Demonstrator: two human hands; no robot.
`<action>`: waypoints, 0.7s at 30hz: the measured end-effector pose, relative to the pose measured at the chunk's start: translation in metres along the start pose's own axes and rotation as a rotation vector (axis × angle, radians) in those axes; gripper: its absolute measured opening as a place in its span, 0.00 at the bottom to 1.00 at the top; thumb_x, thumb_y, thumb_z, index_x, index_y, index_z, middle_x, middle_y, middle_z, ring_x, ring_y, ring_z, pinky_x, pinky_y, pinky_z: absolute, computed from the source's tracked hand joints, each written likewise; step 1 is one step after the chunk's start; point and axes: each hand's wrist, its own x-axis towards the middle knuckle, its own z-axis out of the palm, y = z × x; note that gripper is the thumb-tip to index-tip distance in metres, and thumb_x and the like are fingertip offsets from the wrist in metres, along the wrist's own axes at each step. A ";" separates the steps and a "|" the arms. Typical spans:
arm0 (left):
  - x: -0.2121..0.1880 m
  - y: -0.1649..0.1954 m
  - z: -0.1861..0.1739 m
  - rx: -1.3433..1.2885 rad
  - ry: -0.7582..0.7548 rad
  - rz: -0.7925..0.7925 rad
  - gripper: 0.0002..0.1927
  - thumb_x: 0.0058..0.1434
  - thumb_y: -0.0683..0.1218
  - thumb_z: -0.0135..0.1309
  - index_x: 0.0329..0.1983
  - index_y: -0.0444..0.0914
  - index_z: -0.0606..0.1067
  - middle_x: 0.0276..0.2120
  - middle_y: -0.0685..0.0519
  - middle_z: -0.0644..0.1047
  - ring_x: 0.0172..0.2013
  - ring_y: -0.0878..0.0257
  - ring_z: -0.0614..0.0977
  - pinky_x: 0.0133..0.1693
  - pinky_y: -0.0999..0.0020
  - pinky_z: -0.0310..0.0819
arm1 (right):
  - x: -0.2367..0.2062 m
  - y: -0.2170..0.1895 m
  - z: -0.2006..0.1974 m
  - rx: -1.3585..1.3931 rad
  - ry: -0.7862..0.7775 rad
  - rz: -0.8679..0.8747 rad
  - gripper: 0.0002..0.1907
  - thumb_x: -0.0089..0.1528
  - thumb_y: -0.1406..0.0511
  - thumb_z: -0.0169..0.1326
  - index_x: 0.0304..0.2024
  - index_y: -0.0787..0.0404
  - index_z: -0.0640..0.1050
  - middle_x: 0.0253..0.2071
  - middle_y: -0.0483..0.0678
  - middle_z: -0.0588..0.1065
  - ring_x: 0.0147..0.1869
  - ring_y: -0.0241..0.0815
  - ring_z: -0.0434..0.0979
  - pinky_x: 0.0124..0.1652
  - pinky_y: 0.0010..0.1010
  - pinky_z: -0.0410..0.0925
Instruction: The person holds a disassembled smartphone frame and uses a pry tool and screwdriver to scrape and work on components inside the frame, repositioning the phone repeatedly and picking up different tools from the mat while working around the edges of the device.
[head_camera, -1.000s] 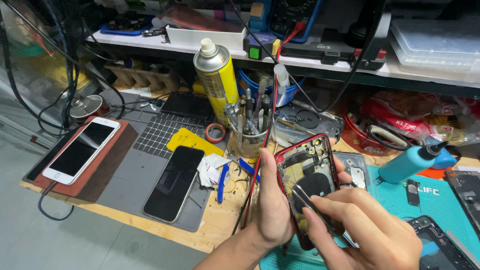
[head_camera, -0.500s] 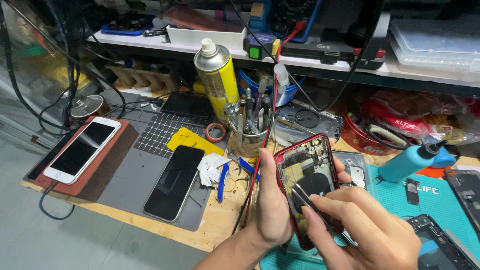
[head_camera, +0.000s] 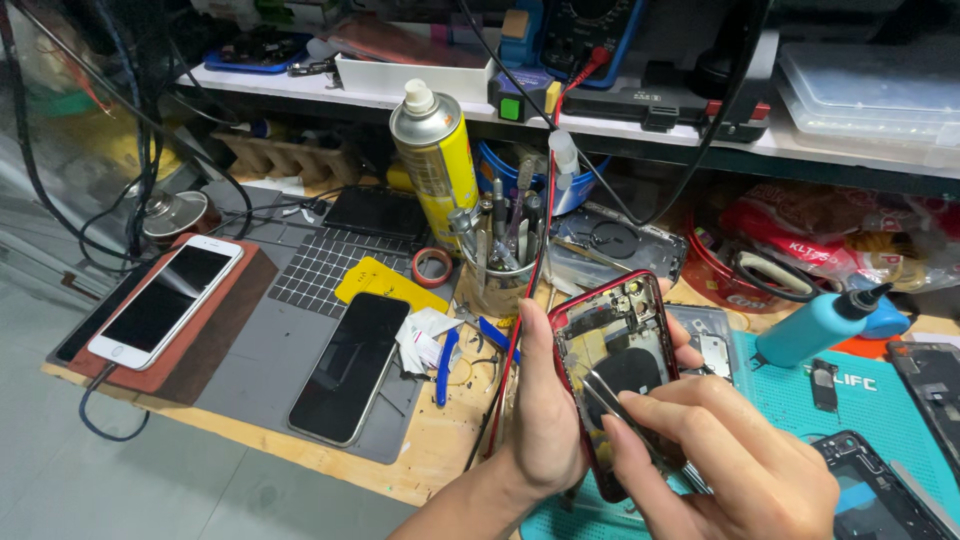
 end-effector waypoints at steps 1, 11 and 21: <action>0.000 0.000 0.000 0.009 -0.011 0.004 0.53 0.67 0.79 0.17 0.61 0.33 0.71 0.49 0.46 0.78 0.51 0.58 0.80 0.58 0.61 0.74 | 0.000 0.001 0.000 0.002 -0.003 0.007 0.07 0.53 0.71 0.66 0.32 0.65 0.80 0.28 0.47 0.77 0.34 0.36 0.83 0.59 0.38 0.70; 0.002 -0.002 -0.001 0.014 -0.003 0.007 0.53 0.66 0.80 0.18 0.66 0.33 0.68 0.50 0.46 0.77 0.52 0.57 0.80 0.59 0.60 0.74 | 0.000 0.003 0.001 -0.045 -0.004 -0.035 0.08 0.52 0.70 0.67 0.32 0.63 0.80 0.28 0.47 0.77 0.33 0.39 0.83 0.57 0.36 0.74; 0.004 -0.008 0.000 -0.131 0.013 0.005 0.52 0.68 0.79 0.19 0.72 0.34 0.63 0.49 0.47 0.75 0.51 0.56 0.79 0.59 0.60 0.74 | 0.001 0.005 -0.001 -0.183 0.001 -0.085 0.09 0.51 0.70 0.68 0.33 0.63 0.80 0.30 0.49 0.77 0.34 0.46 0.82 0.40 0.31 0.74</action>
